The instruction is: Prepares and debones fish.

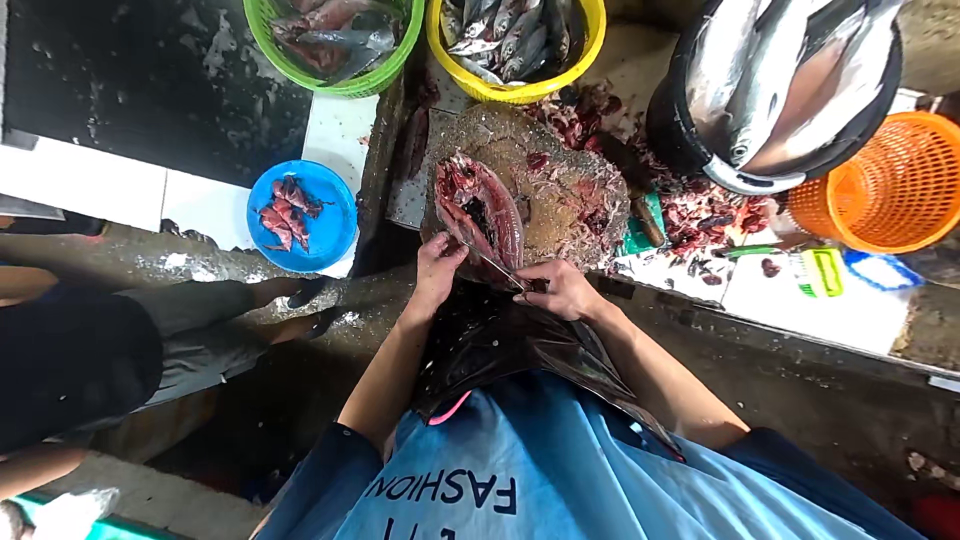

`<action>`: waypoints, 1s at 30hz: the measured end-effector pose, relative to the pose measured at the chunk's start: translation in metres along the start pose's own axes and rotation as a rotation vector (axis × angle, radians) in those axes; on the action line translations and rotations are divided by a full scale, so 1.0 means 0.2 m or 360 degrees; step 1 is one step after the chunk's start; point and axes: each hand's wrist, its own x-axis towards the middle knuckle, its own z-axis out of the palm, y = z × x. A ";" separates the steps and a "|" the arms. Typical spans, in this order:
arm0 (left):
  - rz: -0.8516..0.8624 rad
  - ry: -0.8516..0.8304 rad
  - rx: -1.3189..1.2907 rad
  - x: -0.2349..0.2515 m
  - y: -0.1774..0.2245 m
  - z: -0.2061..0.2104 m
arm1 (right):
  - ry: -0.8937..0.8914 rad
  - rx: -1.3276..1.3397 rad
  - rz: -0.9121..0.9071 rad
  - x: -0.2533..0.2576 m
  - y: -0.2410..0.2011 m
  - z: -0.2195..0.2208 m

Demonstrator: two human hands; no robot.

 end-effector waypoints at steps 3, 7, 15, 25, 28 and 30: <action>0.0018 0.0026 -0.0029 -0.01 -0.01 0.02 | -0.0041 -0.0144 0.0027 -0.02 -0.01 -0.03; 0.0024 0.0076 -0.0062 -0.01 -0.02 0.06 | -0.0026 -0.0171 0.0018 -0.05 0.02 -0.04; -0.0049 0.0196 -0.0119 -0.02 -0.02 0.08 | -0.0006 -0.0173 -0.0038 -0.11 0.04 -0.03; -0.0030 0.0248 -0.0318 0.08 -0.07 0.11 | 0.0058 -0.0097 -0.0116 -0.01 0.10 -0.04; -0.0017 0.0282 -0.0279 0.08 -0.08 0.11 | -0.0026 -0.0242 -0.0080 0.00 0.08 -0.05; -0.0010 0.0305 -0.0249 0.07 -0.09 0.13 | -0.0047 -0.0306 -0.0056 -0.02 0.06 -0.05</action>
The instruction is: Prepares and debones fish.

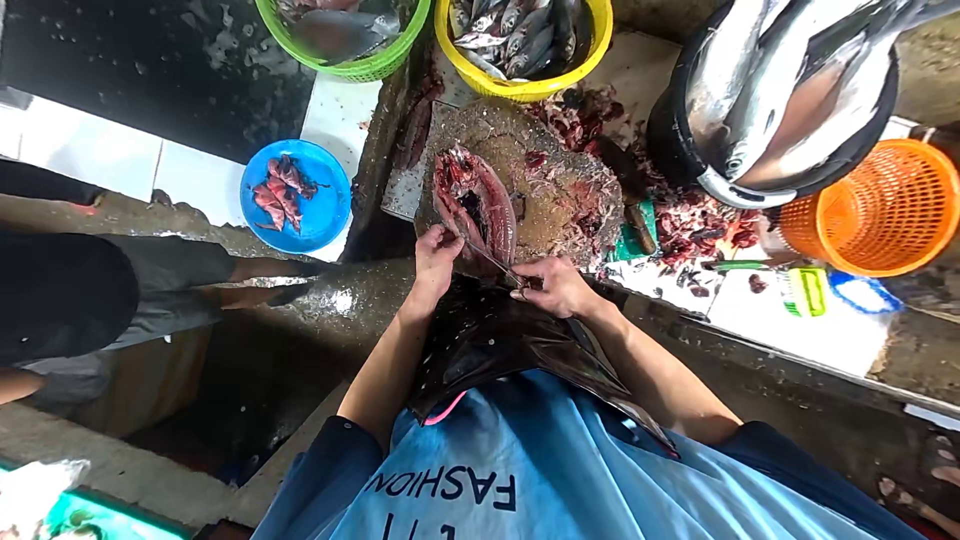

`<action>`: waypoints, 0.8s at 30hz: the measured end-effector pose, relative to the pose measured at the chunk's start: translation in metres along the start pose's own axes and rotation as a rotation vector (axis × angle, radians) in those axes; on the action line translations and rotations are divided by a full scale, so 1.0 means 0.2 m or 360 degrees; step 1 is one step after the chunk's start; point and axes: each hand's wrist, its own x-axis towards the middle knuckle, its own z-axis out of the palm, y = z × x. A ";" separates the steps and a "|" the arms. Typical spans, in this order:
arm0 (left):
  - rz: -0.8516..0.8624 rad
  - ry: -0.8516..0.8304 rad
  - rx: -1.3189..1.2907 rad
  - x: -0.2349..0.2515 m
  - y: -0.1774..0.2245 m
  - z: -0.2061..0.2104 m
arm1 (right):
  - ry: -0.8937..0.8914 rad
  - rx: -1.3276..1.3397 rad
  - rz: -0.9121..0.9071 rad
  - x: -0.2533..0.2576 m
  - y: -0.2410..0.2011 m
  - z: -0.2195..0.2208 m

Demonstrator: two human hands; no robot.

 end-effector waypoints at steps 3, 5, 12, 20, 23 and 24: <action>-0.0005 0.0037 0.0015 -0.03 -0.01 0.03 | 0.0012 0.0003 -0.0020 -0.03 0.01 0.03; -0.0032 0.0102 -0.0028 -0.02 -0.02 0.05 | 0.0019 0.0028 -0.0026 -0.04 0.00 0.04; -0.0044 0.0216 -0.0055 0.03 -0.02 0.01 | -0.0091 0.0099 0.0042 -0.08 0.01 0.02; 0.0137 -0.0171 0.0269 -0.16 0.03 0.00 | 0.0118 0.0311 -0.0090 -0.09 0.05 0.00; 0.0163 -0.0181 0.0279 -0.17 0.02 0.00 | 0.0051 0.0298 -0.0074 -0.04 0.05 0.00; 0.0150 -0.0181 0.0273 -0.17 0.02 0.00 | 0.0023 0.0272 -0.0070 -0.02 0.05 -0.01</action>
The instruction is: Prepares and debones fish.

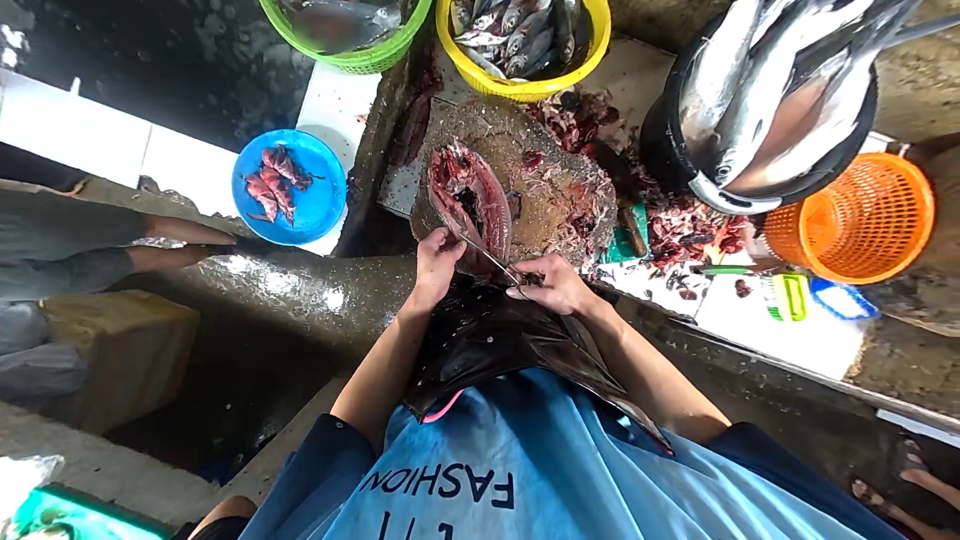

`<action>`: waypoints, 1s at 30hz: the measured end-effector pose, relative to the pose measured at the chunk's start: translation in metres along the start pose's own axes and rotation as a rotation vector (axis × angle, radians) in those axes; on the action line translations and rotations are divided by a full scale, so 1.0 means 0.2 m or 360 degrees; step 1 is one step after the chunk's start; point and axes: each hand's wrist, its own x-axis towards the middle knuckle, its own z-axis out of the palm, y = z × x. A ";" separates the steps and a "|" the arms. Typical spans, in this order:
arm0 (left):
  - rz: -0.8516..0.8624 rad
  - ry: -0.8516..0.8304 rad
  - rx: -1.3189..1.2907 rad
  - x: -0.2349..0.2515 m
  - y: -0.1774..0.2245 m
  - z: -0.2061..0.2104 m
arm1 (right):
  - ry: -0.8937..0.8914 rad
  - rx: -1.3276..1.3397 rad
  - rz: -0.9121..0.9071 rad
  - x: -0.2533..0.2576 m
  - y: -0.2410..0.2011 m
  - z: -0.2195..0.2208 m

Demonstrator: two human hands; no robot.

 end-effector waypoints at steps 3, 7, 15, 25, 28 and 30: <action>-0.0042 0.0101 -0.0074 0.08 -0.05 -0.01 | -0.0115 -0.0158 0.0052 0.03 -0.03 -0.02; -0.0032 0.0127 -0.0109 0.07 -0.07 -0.01 | -0.0146 -0.0274 0.0086 0.02 -0.05 -0.03; -0.0058 0.0132 -0.0086 -0.02 -0.05 0.00 | -0.0193 -0.0218 0.0125 -0.05 -0.05 0.00; -0.0089 0.0163 -0.0288 0.08 -0.07 0.01 | -0.0025 -0.0002 -0.0017 -0.04 0.01 -0.02; -0.0060 0.0119 -0.0231 0.09 -0.06 0.00 | -0.0067 -0.0121 0.0003 0.01 0.01 0.00; -0.0050 0.0139 -0.0196 0.09 -0.08 -0.01 | -0.0144 -0.0257 0.0071 0.02 -0.01 -0.01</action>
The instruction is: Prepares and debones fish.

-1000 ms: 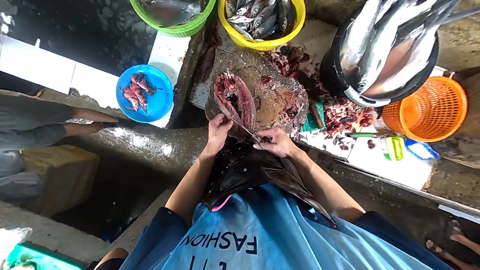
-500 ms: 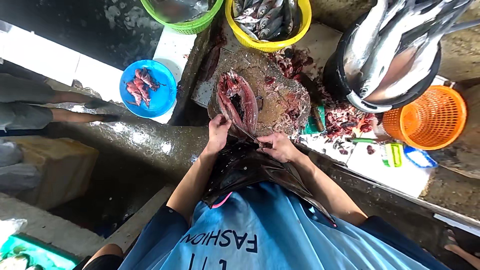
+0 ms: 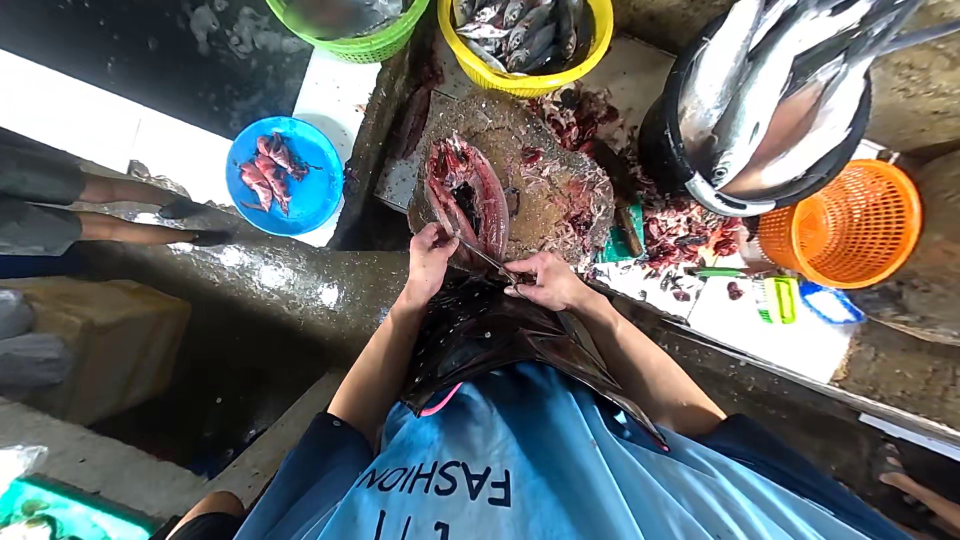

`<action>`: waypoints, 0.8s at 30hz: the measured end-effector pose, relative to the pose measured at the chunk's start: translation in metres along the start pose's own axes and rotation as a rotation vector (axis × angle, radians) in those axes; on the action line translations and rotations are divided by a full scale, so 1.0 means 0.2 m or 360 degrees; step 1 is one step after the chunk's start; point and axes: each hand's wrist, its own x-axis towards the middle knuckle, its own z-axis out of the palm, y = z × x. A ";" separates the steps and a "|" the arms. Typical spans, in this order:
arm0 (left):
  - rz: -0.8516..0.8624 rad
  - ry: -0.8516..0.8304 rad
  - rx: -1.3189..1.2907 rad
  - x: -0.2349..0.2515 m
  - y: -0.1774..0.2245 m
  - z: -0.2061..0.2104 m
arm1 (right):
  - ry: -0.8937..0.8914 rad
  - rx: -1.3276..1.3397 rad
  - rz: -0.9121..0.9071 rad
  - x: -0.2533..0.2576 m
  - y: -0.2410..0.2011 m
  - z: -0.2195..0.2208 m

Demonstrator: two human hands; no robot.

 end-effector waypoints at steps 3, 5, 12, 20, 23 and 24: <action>0.0017 0.0043 0.0029 -0.02 -0.01 0.01 | -0.0050 -0.0096 0.0016 -0.01 -0.01 0.00; -0.0007 0.0062 0.0021 -0.03 -0.02 0.02 | -0.0042 -0.0086 0.0000 -0.03 0.00 0.01; -0.0023 0.0023 0.0135 -0.12 0.02 0.03 | -0.0042 -0.0049 -0.0042 -0.04 -0.01 0.01; -0.0126 0.0117 0.0055 -0.10 0.03 0.05 | -0.0088 0.0120 -0.0011 -0.07 0.01 0.02; -0.0130 0.0125 0.0054 -0.10 0.02 0.05 | -0.0145 0.0151 0.0004 -0.08 0.02 0.01; -0.0127 0.0132 0.0057 -0.10 0.01 0.04 | -0.0159 0.0151 -0.0001 -0.08 0.02 0.01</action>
